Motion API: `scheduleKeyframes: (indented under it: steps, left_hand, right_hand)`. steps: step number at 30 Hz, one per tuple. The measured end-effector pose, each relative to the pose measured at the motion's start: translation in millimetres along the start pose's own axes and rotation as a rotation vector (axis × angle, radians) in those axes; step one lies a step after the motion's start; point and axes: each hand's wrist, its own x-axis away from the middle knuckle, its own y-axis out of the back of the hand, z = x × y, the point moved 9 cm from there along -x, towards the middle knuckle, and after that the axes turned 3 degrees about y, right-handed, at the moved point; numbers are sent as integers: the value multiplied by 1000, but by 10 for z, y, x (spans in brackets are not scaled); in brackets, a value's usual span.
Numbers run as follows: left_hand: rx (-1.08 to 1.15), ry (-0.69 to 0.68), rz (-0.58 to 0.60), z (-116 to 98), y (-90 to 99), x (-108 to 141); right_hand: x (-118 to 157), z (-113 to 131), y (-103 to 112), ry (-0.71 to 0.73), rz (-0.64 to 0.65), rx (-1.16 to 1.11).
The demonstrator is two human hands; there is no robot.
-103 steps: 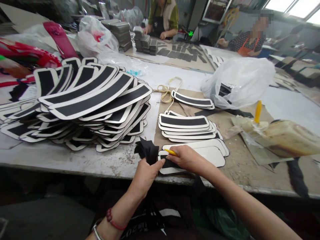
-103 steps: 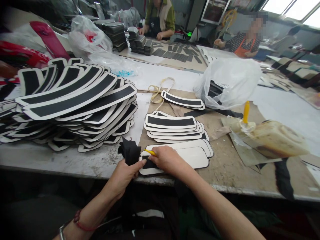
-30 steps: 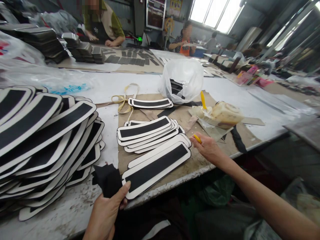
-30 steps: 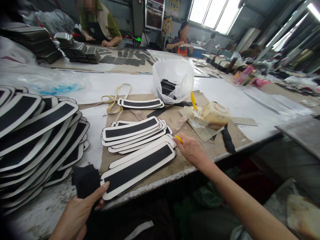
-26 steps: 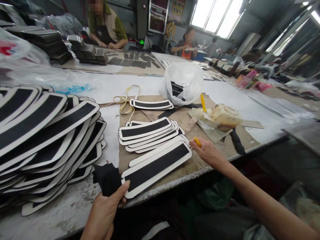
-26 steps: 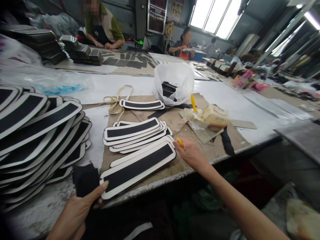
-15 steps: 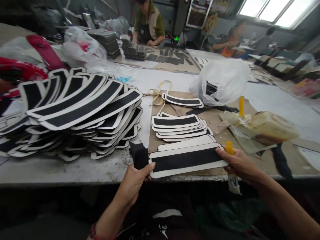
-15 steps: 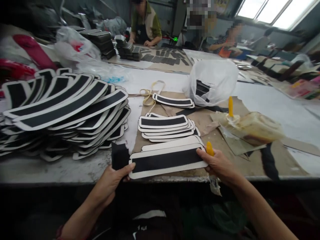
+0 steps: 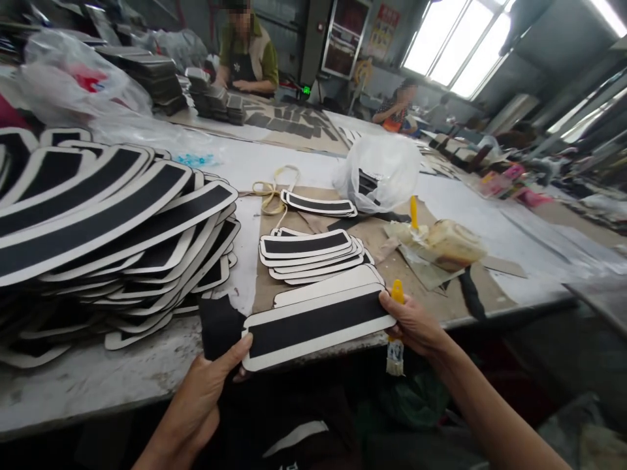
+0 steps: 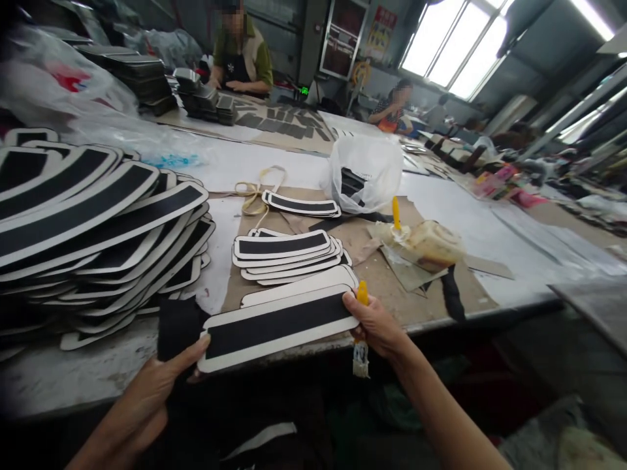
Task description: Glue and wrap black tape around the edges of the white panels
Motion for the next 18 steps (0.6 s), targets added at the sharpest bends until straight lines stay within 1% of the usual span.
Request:
scheduleKeyframes:
  steps: [1,3,6,11,13,16,18]
  left_hand:
    - [-18,-6,1,1,5,-13]
    - [-48,24,13,43,4,-38]
    - [-75,38,-6,65,11,-58]
    - [14,9,91,0,-135,-16]
    - [63,-5,142,-37,-193,17]
    - [131,-12,197,-81,-253,68]
    - [188,-6,221,-97,-283,93]
  right_hand:
    - [-2,21,10,17,-14,42]
    - [-5,59,25,51,-42,138]
    - [-18,83,52,80,-76,264]
    - [-25,77,145,62,-146,413]
    - [-17,27,159,0,-148,353]
    - [-1,-81,117,-104,-106,111]
    - [6,-114,89,-123,-90,-24]
